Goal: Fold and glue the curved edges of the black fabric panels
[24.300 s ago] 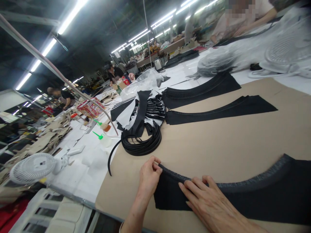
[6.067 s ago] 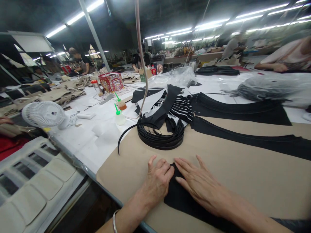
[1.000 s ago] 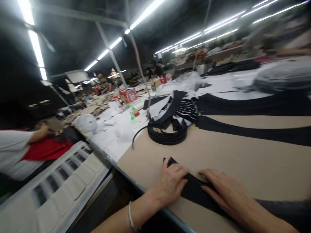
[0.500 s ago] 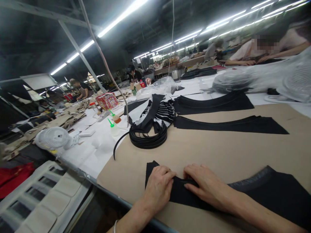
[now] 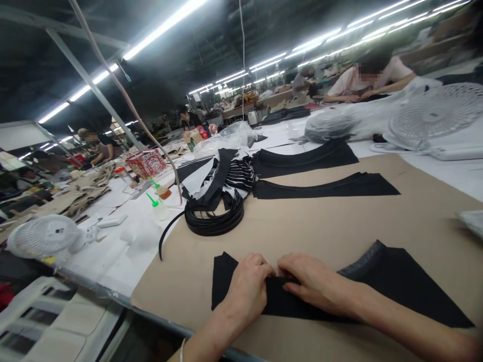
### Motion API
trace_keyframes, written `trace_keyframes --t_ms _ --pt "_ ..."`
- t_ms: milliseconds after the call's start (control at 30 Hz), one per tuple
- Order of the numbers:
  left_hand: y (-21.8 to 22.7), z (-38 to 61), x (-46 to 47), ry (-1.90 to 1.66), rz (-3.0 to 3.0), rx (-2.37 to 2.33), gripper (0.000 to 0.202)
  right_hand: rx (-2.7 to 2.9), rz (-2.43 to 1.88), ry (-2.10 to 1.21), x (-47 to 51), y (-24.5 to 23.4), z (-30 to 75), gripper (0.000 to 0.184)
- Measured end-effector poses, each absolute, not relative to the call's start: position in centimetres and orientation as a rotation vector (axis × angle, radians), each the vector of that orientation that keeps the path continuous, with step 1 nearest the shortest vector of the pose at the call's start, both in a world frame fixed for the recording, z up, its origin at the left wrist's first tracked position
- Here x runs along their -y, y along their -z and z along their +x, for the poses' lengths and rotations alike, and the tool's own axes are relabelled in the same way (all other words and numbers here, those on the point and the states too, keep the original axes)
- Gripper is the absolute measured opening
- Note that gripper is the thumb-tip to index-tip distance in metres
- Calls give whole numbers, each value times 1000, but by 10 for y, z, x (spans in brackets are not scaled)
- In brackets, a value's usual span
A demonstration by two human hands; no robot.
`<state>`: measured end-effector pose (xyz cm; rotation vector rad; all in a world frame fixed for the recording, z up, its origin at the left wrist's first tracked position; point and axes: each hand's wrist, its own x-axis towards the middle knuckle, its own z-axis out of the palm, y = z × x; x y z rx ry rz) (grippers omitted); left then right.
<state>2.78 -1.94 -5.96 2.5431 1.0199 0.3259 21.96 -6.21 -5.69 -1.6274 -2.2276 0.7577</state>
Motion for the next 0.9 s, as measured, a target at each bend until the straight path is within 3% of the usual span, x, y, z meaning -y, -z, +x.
trace_keyframes --t_ms 300,600,900 --pt "60 37 15 -291 2476 -1042 25 2155 -1538 -789 70 64 223 11" --pt "71 32 36 -361 2547 -1018 33 2193 -1425 -684 81 70 225 18" --pt "107 6 59 -837 3053 -802 39 2393 -1320 -392 93 83 231 22"
